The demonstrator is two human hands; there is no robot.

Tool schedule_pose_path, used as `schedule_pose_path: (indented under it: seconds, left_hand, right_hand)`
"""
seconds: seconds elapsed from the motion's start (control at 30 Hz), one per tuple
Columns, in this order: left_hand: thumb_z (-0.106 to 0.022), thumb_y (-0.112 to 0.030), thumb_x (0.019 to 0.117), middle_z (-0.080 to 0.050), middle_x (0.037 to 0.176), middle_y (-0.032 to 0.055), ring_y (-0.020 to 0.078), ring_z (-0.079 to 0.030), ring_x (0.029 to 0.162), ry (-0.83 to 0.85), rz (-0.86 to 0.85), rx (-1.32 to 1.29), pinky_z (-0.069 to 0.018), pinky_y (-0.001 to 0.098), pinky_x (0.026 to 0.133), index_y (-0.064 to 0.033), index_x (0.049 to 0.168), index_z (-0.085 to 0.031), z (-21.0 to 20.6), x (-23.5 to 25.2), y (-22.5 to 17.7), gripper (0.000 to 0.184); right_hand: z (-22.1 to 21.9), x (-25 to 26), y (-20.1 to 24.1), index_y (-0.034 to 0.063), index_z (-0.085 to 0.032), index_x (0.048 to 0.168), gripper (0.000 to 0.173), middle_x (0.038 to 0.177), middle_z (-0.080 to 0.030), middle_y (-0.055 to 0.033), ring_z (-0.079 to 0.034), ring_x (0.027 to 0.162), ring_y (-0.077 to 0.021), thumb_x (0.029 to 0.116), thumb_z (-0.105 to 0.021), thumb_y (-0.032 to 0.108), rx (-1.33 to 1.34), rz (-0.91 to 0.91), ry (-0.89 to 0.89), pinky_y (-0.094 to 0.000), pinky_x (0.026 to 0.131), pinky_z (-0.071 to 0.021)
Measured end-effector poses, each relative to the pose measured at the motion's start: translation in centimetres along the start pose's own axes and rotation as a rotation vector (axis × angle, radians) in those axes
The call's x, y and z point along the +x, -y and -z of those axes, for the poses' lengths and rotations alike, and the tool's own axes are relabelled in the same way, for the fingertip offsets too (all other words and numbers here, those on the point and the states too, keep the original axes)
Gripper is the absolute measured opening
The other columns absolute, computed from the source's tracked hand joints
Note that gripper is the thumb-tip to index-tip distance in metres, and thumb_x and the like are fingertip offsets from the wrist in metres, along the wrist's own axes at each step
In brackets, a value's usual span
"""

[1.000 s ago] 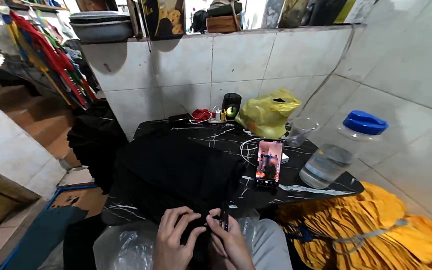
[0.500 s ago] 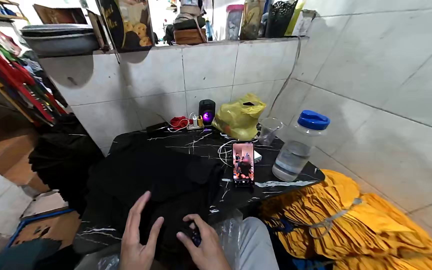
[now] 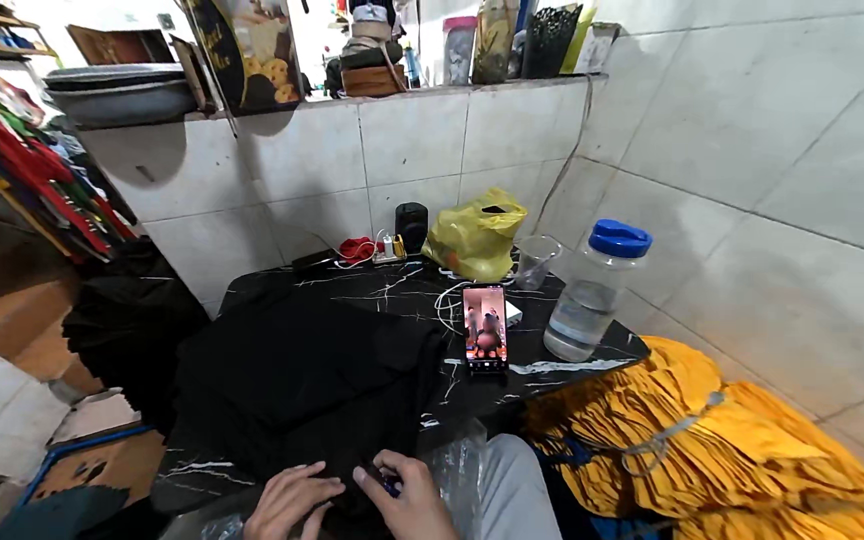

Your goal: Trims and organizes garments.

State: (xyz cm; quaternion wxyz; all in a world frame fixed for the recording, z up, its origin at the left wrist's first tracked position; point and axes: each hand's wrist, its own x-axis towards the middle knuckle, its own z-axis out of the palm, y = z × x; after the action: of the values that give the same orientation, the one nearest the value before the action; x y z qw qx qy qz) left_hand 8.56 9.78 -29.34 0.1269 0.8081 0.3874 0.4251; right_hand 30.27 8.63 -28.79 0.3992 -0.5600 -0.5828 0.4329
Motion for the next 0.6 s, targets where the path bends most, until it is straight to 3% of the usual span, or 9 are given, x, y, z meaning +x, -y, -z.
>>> schedule_pose_path:
  seconds: [0.07,0.13,0.2,0.23,0.3,0.4,0.43,0.5,0.6]
  left_hand:
    - [-0.067,-0.014,0.0962,-0.079,0.104,-0.0039,0.015,-0.067,0.119,0.013,-0.001,-0.04,-0.0452,0.0374,0.113,-0.0164,0.1,-0.081,0.2,-0.1,0.1,0.015]
    - [-0.074,-0.022,0.095,-0.077,0.113,0.0024,0.0176,-0.067,0.12,0.039,0.042,-0.113,-0.0505,0.039,0.109,-0.0137,0.105,-0.08,1.0,0.3,0.3,0.014]
    - [-0.073,-0.022,0.0958,-0.071,0.127,0.0097,0.022,-0.064,0.125,0.074,0.107,-0.14,-0.0517,0.042,0.11,-0.0071,0.121,-0.074,2.4,1.1,0.6,0.03]
    - [-0.07,-0.023,0.0975,-0.07,0.13,0.0092,0.0221,-0.063,0.126,0.083,0.132,-0.086,-0.0499,0.0422,0.111,-0.0069,0.126,-0.072,3.1,1.4,0.9,0.033]
    - [-0.067,-0.025,0.0992,-0.069,0.133,0.0055,0.024,-0.06,0.13,0.107,0.136,0.077,-0.0457,0.043,0.112,-0.0113,0.126,-0.074,3.9,1.7,2.1,0.031]
    - [-0.069,-0.018,0.0953,-0.074,0.12,0.0053,0.0255,-0.064,0.122,0.071,0.094,0.176,-0.0493,0.0409,0.107,-0.0146,0.104,-0.081,4.7,2.2,3.4,0.016]
    - [-0.071,-0.017,0.0935,-0.075,0.113,0.0052,0.0241,-0.065,0.115,0.05,0.078,0.19,-0.0507,0.0388,0.103,-0.0154,0.099,-0.082,4.9,2.5,3.4,0.013]
    - [-0.072,-0.017,0.0922,-0.072,0.102,0.0053,0.0199,-0.065,0.103,0.01,0.064,0.176,-0.0524,0.0346,0.094,-0.017,0.098,-0.082,5.4,3.0,3.1,0.012]
    - [-0.069,-0.013,0.0956,-0.078,0.1,0.0035,0.0089,-0.073,0.095,-0.129,0.125,0.086,-0.0589,0.0275,0.089,-0.0104,0.104,-0.081,5.2,3.7,1.8,0.015]
  right_hand:
    - [0.0,0.0,-0.5,0.0038,-0.068,0.09,0.026,0.077,-0.063,-0.0023,-0.059,0.07,-0.0085,0.0962,-0.071,0.029,0.22,0.051,0.026,-0.0269,0.066,-0.0518]
    - [0.1,-0.3,-0.5,0.0036,-0.067,0.088,0.019,0.074,-0.061,0.0002,-0.056,0.066,-0.0053,0.0943,-0.073,0.021,0.309,0.06,0.026,-0.0226,0.062,-0.0488]
    - [0.1,-0.6,-0.8,0.0033,-0.067,0.09,0.018,0.075,-0.062,-0.0001,-0.056,0.065,-0.0055,0.0941,-0.073,0.02,0.302,0.052,0.032,-0.0228,0.061,-0.0486]
    - [0.0,-0.7,-1.1,0.0032,-0.067,0.09,0.019,0.076,-0.061,-0.0008,-0.056,0.066,-0.0066,0.0941,-0.073,0.02,0.28,0.05,0.032,-0.0241,0.062,-0.0492]
    - [-0.3,-0.9,-1.1,0.0026,-0.068,0.094,0.024,0.077,-0.063,-0.0038,-0.059,0.069,-0.0108,0.0932,-0.075,0.025,0.18,0.048,-0.017,-0.0291,0.065,-0.0519]
    - [-0.5,-1.4,0.2,0.0064,-0.067,0.118,0.044,0.095,-0.07,-0.0065,-0.068,0.083,-0.0179,0.0887,-0.079,0.038,-0.097,0.045,-0.195,-0.0395,0.076,-0.0582]
    - [-0.6,-1.4,0.5,0.0087,-0.065,0.126,0.05,0.101,-0.07,-0.0063,-0.069,0.086,-0.0184,0.0882,-0.08,0.038,-0.18,0.095,-0.256,-0.0399,0.076,-0.0589]
    - [-0.7,-1.1,0.3,0.0174,-0.062,0.142,0.057,0.107,-0.071,-0.0064,-0.069,0.085,-0.0178,0.0903,-0.078,0.038,-0.275,0.176,-0.273,-0.0394,0.073,-0.0596]
    - [-0.4,-0.5,-0.6,0.0299,-0.058,0.148,0.057,0.109,-0.072,-0.0058,-0.07,0.092,-0.0195,0.0936,-0.073,0.038,-0.304,0.137,-0.097,-0.044,0.082,-0.0592]
